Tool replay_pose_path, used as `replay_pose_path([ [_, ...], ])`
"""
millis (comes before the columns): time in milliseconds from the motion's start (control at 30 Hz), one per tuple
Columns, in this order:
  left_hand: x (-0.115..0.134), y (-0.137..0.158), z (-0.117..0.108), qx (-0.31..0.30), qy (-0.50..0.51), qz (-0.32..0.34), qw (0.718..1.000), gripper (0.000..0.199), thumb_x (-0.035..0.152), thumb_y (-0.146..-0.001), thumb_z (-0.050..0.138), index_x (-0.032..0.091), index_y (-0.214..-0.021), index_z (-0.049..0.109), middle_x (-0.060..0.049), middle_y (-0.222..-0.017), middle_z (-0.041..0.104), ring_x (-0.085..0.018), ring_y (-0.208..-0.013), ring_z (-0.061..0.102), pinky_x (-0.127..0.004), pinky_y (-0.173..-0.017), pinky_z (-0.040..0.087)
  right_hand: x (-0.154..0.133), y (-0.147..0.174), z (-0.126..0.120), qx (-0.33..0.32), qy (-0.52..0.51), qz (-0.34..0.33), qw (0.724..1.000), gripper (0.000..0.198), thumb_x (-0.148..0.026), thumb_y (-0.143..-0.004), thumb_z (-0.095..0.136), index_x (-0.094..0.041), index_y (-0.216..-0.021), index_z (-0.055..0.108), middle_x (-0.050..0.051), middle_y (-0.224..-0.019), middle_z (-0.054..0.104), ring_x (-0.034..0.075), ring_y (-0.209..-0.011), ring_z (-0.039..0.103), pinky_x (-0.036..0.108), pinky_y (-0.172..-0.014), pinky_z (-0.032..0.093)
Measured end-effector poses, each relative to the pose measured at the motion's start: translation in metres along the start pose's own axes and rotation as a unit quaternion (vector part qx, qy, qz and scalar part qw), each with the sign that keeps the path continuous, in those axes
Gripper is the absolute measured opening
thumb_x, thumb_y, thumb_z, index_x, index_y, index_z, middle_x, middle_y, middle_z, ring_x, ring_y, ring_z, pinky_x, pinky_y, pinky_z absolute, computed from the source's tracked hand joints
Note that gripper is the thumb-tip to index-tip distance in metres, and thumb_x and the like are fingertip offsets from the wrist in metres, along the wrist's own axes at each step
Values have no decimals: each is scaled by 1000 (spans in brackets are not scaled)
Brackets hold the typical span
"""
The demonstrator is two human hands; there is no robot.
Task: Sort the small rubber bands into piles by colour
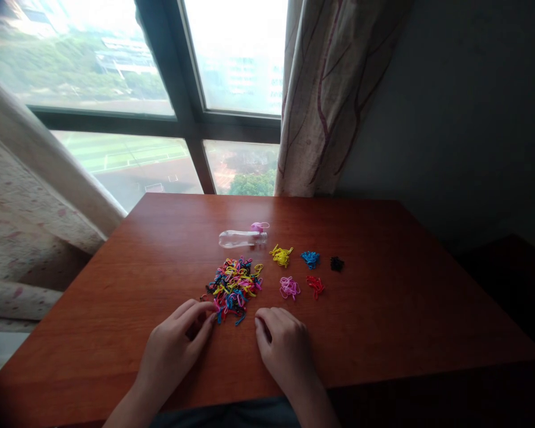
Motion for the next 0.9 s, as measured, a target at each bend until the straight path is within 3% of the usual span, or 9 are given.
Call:
replay_pose_path([
  [133, 12, 2, 6, 6, 18, 29, 999, 16, 25, -93, 50, 25, -100, 65, 0, -86, 66, -15, -75, 66, -23, -65, 47, 0, 0, 0, -2, 2, 1, 1000, 18, -16, -92, 49, -22, -89, 66, 3, -83, 70, 19, -76, 65, 27, -72, 46],
  [300, 23, -2, 17, -36, -56, 47, 997, 15, 25, -94, 50, 27, -97, 64, 0, -89, 66, -18, -78, 66, -26, -63, 44, 0, 0, 0, -4, 3, -1, 1000, 18, -15, -93, 48, -22, -90, 65, 3, -83, 70, 18, -77, 65, 27, -73, 45],
  [900, 29, -12, 18, -65, -131, 51, 988, 12, 21, -93, 52, 25, -89, 63, 0, -88, 65, -19, -77, 66, -26, -59, 39, 1, 0, 0, 0, -7, -2, 1000, 17, -15, -93, 49, -22, -90, 65, 3, -84, 69, 18, -77, 64, 27, -73, 44],
])
Point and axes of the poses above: each hand's wrist, its own y-axis away from the middle knuckle, its own z-axis out of the palm, x = y × z, the point moved 4 cm from there along -y, towards the middle knuckle
